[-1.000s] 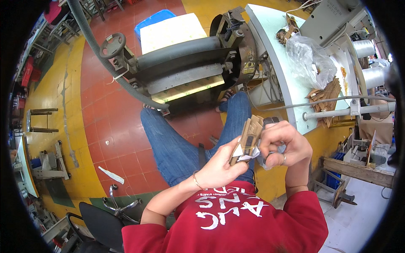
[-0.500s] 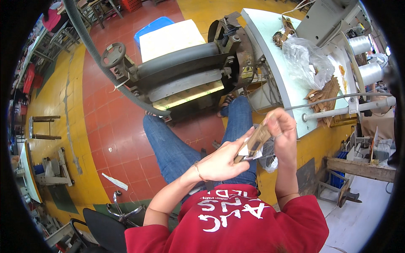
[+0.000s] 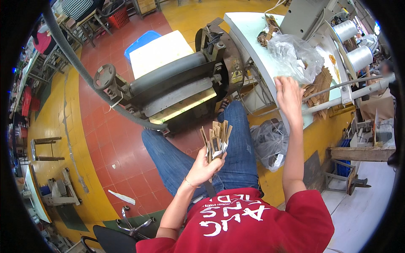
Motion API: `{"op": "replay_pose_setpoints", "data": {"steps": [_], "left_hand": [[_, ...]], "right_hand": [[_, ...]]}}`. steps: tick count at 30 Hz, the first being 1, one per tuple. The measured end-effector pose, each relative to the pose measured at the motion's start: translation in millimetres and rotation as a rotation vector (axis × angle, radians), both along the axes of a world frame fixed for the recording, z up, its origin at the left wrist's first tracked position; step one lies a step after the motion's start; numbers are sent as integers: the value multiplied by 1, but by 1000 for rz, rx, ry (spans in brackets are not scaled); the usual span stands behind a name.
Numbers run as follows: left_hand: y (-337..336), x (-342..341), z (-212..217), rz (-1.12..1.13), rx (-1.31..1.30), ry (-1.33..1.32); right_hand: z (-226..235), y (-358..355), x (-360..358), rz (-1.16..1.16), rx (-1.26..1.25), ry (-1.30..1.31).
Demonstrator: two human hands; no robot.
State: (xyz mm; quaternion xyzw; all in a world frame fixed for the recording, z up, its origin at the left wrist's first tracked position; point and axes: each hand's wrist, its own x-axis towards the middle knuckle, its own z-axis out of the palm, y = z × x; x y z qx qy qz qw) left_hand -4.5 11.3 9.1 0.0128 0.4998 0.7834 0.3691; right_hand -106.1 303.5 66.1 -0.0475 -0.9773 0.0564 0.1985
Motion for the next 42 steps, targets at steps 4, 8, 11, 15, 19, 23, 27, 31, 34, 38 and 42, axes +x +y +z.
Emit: {"op": "replay_pose_setpoints", "data": {"steps": [4, 8, 11, 15, 19, 23, 27, 31, 34, 38, 42], "left_hand": [[13, 1, -2, 160, -289, 277], [13, -5, 8, 226, -442, 418], [9, -9, 16, 201, -525, 418], [5, -11, 20, 169, -612, 507], [4, -9, 19, 158, -658, 514], [2, -9, 16, 163, -656, 510], [-2, -10, 12, 116, -569, 461], [-3, -10, 10, 154, -643, 551], [0, -12, 10, 96, -735, 634], [7, -10, 12, -93, -827, 739], [1, -5, 9, -177, -870, 775]], "right_hand": [[-9, 26, -32, -224, 219, -210], [-3, 38, -41, -321, 135, -188], [8, 49, -43, -319, 152, -256], [19, 52, -45, -366, 175, -258], [30, 41, -42, -432, 132, -236], [29, 38, -39, -476, 197, -228], [28, 37, -39, -435, 217, -169], [40, 5, -14, -122, -28, 49], [25, -49, 26, 321, -665, -206], [-16, -97, 51, 553, -1011, -847], [-27, -96, 65, 434, -1250, -1071]]}}
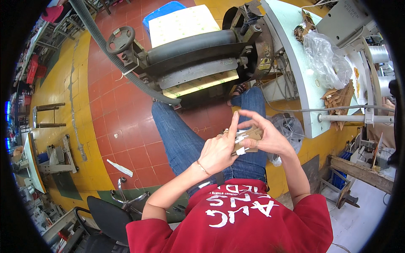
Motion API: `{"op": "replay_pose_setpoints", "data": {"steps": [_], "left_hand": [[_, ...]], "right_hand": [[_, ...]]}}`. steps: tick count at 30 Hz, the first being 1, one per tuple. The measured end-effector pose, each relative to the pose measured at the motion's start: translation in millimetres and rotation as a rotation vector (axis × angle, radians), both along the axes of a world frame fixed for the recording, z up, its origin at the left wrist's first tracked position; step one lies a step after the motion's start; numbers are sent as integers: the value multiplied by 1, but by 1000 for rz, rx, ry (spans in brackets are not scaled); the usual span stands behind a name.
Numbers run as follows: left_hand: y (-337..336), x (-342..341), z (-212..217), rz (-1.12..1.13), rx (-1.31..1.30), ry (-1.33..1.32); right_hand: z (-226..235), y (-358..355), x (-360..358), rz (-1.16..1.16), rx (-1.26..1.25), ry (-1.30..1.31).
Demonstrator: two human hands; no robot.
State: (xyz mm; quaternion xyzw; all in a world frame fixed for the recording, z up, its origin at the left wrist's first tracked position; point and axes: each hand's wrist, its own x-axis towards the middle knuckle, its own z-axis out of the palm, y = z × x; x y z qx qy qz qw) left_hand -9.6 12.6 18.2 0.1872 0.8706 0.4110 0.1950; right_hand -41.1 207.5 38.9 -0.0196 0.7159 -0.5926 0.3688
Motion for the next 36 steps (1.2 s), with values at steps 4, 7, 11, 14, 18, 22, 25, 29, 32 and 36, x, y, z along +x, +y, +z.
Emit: {"op": "replay_pose_setpoints", "data": {"steps": [4, 7, 11, 14, 18, 22, 25, 29, 32, 36], "left_hand": [[-4, 3, -6, -92, -49, 89], [-7, 1, -6, -144, -59, 131], [-10, -4, 1, -204, -163, 74], [-14, -10, 9, -282, -218, 39], [-21, -15, 15, -381, -222, -81], [-44, -25, 14, -392, -32, -139], [-74, -40, -1, -205, 348, -263], [-61, -36, -38, 411, 1065, -310], [-25, -16, -54, 463, 1156, -340], [7, -10, -55, 442, 1468, -352]], "right_hand": [[-12, -6, 13, -23, -142, 31], [-23, -8, 27, -142, -122, -47], [-36, -10, 42, -259, -222, -123], [-46, -13, 49, -319, -289, -221], [-61, -19, 60, -393, -443, -399], [-67, -20, 66, -474, -590, -551], [-62, -20, 61, -592, -693, -518], [-51, -33, 45, -737, -824, -396], [-46, -57, 35, -816, -838, -294], [-44, -88, 37, -901, -770, -270]]}}
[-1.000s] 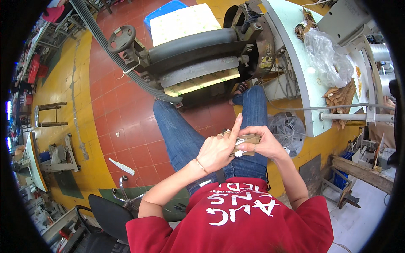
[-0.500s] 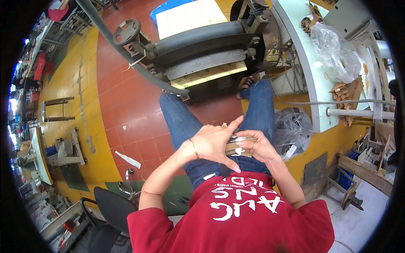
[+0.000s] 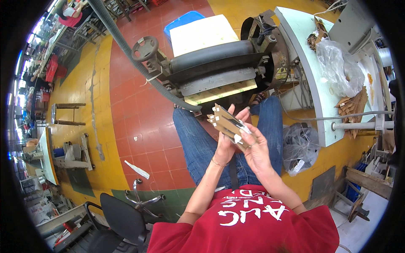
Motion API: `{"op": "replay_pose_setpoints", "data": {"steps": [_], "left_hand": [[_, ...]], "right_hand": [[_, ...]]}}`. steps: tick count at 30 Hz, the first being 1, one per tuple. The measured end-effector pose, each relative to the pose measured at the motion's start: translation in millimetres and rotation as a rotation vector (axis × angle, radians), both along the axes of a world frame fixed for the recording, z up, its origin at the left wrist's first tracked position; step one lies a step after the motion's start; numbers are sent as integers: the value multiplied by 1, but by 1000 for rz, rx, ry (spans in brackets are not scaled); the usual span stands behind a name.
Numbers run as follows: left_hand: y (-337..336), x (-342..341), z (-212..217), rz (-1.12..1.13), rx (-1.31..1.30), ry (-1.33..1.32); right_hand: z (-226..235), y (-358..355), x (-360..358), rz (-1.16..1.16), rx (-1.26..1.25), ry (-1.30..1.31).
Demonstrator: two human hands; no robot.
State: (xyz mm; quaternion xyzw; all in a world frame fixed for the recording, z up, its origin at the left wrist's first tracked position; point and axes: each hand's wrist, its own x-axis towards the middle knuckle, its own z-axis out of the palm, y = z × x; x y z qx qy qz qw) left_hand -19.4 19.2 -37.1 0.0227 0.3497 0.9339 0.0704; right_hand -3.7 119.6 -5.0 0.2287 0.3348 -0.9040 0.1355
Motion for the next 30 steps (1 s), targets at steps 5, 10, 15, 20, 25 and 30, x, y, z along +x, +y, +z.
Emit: {"op": "replay_pose_setpoints", "data": {"steps": [5, 10, 15, 20, 25, 30], "left_hand": [[-9, -13, -3, 4, 17, -195], [-22, -15, -26, -6, 218, -362], [-29, -14, -37, -85, 193, -399], [-25, -15, -40, -125, 103, -343], [-31, -14, -46, -142, 176, -346], [-40, -4, -47, -173, 37, -466]], "right_hand": [[1, -10, 11, 102, 284, 171], [-5, 3, 18, 223, 906, 261], [-14, 19, 14, 375, 1110, 273], [-18, 11, 4, 439, 1015, 220], [-15, 16, -1, 388, 890, 171], [-14, 30, -6, 301, 635, 56]]}}
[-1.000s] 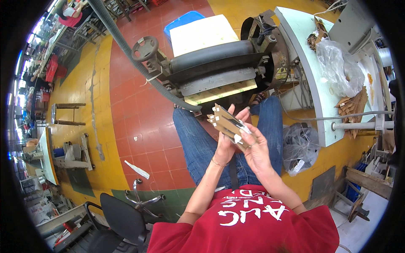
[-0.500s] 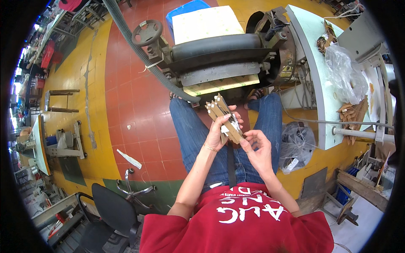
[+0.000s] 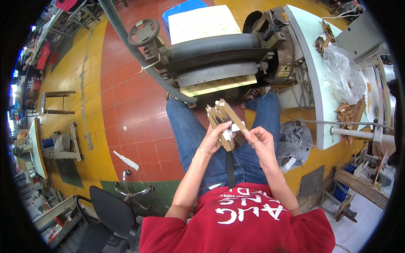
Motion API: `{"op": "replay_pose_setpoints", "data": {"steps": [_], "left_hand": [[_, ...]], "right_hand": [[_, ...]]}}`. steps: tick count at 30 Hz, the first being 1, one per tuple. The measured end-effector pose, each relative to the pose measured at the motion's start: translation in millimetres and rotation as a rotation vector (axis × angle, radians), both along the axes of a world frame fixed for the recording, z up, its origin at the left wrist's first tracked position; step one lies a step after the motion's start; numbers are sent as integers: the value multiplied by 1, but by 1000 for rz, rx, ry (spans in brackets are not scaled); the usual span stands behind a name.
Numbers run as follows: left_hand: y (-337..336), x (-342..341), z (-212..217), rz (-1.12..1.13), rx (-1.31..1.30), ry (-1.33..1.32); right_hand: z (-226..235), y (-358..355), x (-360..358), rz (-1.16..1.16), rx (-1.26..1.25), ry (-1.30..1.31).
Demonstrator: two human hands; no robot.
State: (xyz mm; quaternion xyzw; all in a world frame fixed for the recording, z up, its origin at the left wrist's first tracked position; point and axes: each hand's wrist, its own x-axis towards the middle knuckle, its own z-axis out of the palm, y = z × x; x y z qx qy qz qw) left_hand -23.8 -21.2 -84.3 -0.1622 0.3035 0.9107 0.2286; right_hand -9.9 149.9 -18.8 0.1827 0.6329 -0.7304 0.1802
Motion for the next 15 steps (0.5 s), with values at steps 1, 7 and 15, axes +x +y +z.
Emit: {"op": "replay_pose_setpoints", "data": {"steps": [1, 7, 15], "left_hand": [[-1, 1, 1, -7, -14, -27], [2, 1, 7, 19, -144, -66], [8, 3, 17, -37, -346, 74]], "right_hand": [[0, 2, 0, 7, 1, -9], [-2, 1, 2, 191, 254, 84], [2, 8, -6, 227, 456, 229]]}}
